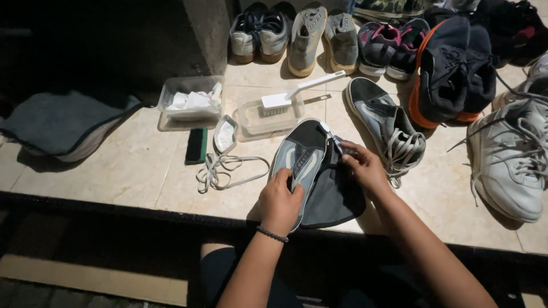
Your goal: The person cleans a black and white sneaker using a toothbrush and a cleaning solution. They scrub the white rubber sole and the fabric upper, then wipe the shoe with a cloth. Finally, they re-lace the shoe with white laces.
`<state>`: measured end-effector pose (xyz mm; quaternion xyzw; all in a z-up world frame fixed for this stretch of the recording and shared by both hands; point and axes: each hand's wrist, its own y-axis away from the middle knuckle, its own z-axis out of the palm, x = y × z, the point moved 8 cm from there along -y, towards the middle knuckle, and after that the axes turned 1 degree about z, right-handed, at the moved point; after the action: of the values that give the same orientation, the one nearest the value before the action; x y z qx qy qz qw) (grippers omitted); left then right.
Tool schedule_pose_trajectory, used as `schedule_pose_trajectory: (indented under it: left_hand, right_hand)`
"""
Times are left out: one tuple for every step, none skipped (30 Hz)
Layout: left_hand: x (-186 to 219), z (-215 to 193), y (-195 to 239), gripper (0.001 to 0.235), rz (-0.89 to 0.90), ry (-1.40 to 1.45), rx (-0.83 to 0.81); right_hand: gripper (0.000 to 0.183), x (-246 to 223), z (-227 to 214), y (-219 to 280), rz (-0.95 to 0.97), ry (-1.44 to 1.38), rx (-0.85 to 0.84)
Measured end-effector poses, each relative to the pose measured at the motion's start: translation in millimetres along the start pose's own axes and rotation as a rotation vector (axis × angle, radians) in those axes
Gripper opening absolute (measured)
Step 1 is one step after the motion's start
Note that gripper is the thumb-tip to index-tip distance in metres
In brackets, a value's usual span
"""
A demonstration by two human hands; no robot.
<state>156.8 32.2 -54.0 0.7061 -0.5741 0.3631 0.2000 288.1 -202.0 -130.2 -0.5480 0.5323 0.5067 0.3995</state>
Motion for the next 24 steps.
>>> schedule_pose_trajectory:
  left_hand:
    - [-1.0,0.4,-1.1,0.031,0.013,0.003,0.013]
    - [-1.7,2.2,-1.6,0.030,0.025,0.011,0.023]
    - [-1.9,2.3,-2.3,0.030,0.029,0.010,0.018]
    - [-2.3,2.5,-2.1,0.030,0.028,0.002,0.021]
    - [-3.0,2.3,-1.8,0.030,0.027,-0.006,0.025]
    - [-3.5,3.2,-2.0,0.030,0.026,-0.004,0.022]
    - [-2.9,2.6,-1.9,0.030,0.041,-0.013,0.034]
    - [-2.8,1.6,-1.3,0.030,0.055,-0.023,0.045]
    - [-1.5,1.3,1.0,0.030,0.054,-0.022,0.043]
    - [-2.0,2.0,1.3,0.030,0.025,-0.006,0.020]
    - [-2.3,2.3,1.7,0.030,-0.005,0.010,-0.003]
    - [-1.5,1.1,1.2,0.030,-0.005,0.011,0.001]
    - [-1.3,0.8,0.9,0.030,-0.010,0.015,-0.006]
    - [-1.5,1.3,1.3,0.030,-0.015,0.020,-0.013]
    - [-2.2,0.8,0.5,0.030,-0.014,0.021,-0.008]
    - [-1.9,0.8,-0.1,0.029,-0.009,0.016,-0.007]
    - [-1.5,1.1,-0.9,0.029,-0.004,0.011,-0.006]
    - [-1.5,1.4,-0.2,0.029,-0.002,0.013,-0.007]
    - [-2.2,1.7,0.7,0.030,-0.006,0.020,-0.007]
    - [-2.7,1.7,1.2,0.031,-0.011,0.027,-0.007]
    - [-2.8,1.7,1.4,0.031,-0.009,0.028,-0.007]
    - [-1.8,0.7,1.7,0.031,0.005,0.027,0.003]
    - [-0.7,-0.4,2.1,0.032,0.018,0.026,0.013]
    - [-1.7,1.2,2.3,0.032,0.020,0.027,0.013]
  right_hand:
    - [0.042,1.4,3.6,3.6,-0.014,-0.012,-0.017]
    - [0.043,3.0,5.4,8.0,-0.028,-0.020,-0.032]
    - [0.043,3.0,10.3,15.7,-0.026,-0.022,-0.026]
    - [0.042,4.4,20.3,24.1,-0.011,-0.010,-0.094]
    - [0.042,5.7,30.8,33.0,0.005,0.002,-0.161]
    - [0.042,6.7,28.4,30.1,0.007,0.004,-0.160]
    - [0.043,4.6,26.9,27.7,-0.030,0.044,-0.164]
    - [0.044,2.9,26.2,25.9,-0.067,0.083,-0.169]
    - [0.044,0.6,22.3,25.4,-0.065,0.084,-0.169]
    - [0.043,-2.2,14.0,21.6,-0.043,0.048,-0.107]
    - [0.043,-5.3,5.8,18.3,-0.020,0.012,-0.046]
    - [0.043,0.1,5.6,16.3,-0.023,0.013,-0.049]
    - [0.042,5.9,3.2,14.4,-0.021,0.000,-0.024]
    - [0.042,12.6,0.7,12.9,-0.021,-0.014,0.001]
    - [0.042,11.4,4.0,15.1,-0.025,-0.013,-0.001]
    - [0.043,11.1,5.9,19.2,-0.025,-0.009,0.002]
    - [0.044,10.9,7.6,23.1,-0.026,-0.006,0.005]
    - [0.044,5.3,10.3,32.2,-0.027,-0.005,0.007]
    - [0.042,1.0,14.3,41.4,-0.011,0.011,-0.004]
    - [0.041,-3.6,18.4,50.1,0.003,0.027,-0.015]
    - [0.041,-3.3,18.4,52.1,0.003,0.028,-0.013]
    - [0.043,-0.4,21.9,54.0,0.036,0.022,-0.055]
    - [0.045,2.5,25.4,56.2,0.069,0.017,-0.096]
    - [0.045,10.3,21.9,51.4,0.067,0.017,-0.094]
